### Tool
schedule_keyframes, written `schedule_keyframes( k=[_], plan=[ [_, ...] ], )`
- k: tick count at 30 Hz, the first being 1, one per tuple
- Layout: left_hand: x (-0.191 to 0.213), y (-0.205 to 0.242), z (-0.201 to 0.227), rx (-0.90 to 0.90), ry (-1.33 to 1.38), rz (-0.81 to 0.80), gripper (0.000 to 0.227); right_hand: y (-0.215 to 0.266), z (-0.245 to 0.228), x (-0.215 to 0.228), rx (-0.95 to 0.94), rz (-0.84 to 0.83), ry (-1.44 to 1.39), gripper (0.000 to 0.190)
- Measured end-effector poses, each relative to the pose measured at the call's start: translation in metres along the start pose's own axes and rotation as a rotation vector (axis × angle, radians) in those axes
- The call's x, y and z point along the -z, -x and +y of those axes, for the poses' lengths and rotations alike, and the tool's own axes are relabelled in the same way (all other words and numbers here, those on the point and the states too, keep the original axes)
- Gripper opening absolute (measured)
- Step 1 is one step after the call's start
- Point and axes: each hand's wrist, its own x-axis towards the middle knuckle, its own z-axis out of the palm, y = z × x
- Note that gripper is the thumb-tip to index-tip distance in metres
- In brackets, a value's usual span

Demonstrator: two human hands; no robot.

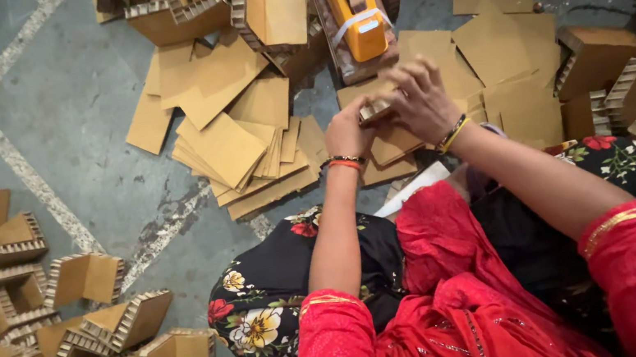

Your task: The person sits on the floor and assembles small cardboard boxes. They fold the flat cardboard pieces into shape and secure the edges using a handheld tape dispenser. The person handles the boxes one at a time, repeatedly folding and taping them.

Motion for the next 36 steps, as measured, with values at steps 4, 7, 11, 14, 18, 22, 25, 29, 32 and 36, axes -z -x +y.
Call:
schedule_keyframes(
  k=[4, 7, 11, 14, 18, 22, 25, 29, 32, 36],
  plan=[
    [-0.005, -0.002, 0.000, -0.025, -0.042, 0.028, 0.059, -0.005, 0.001, -0.006, -0.094, -0.179, 0.107, 0.042],
    [0.010, -0.014, 0.005, -0.197, 0.128, -0.098, 0.060, 0.004, 0.002, -0.010, -0.117, -0.228, 0.078, 0.035],
    [0.009, -0.015, 0.017, -0.070, -0.077, -0.118, 0.050, 0.008, 0.000, -0.024, -0.106, -0.196, 0.012, 0.040],
    [-0.006, -0.019, 0.023, 0.018, -0.347, -0.021, 0.033, 0.002, 0.002, -0.024, -0.090, -0.208, -0.022, 0.040],
    [-0.012, -0.010, 0.018, -0.046, -0.364, 0.062, 0.028, -0.006, 0.009, -0.010, -0.016, -0.157, -0.033, 0.039],
    [-0.010, -0.009, 0.018, -0.108, -0.322, 0.084, 0.030, -0.010, 0.012, -0.010, -0.011, -0.271, -0.064, 0.038],
    [-0.013, -0.013, 0.015, -0.121, -0.309, 0.083, 0.033, -0.009, 0.011, -0.012, -0.014, -0.318, 0.015, 0.035],
    [-0.017, -0.017, 0.008, -0.080, -0.391, 0.064, 0.024, -0.006, 0.013, -0.013, -0.066, -0.325, -0.068, 0.041],
    [-0.015, -0.017, 0.009, -0.063, -0.348, 0.127, 0.028, -0.004, 0.031, -0.038, -0.301, -0.181, -0.550, 0.037],
    [-0.017, -0.018, 0.006, -0.189, -0.300, 0.290, 0.031, -0.035, 0.085, -0.080, -0.807, 0.114, -1.226, 0.026]
  ],
)
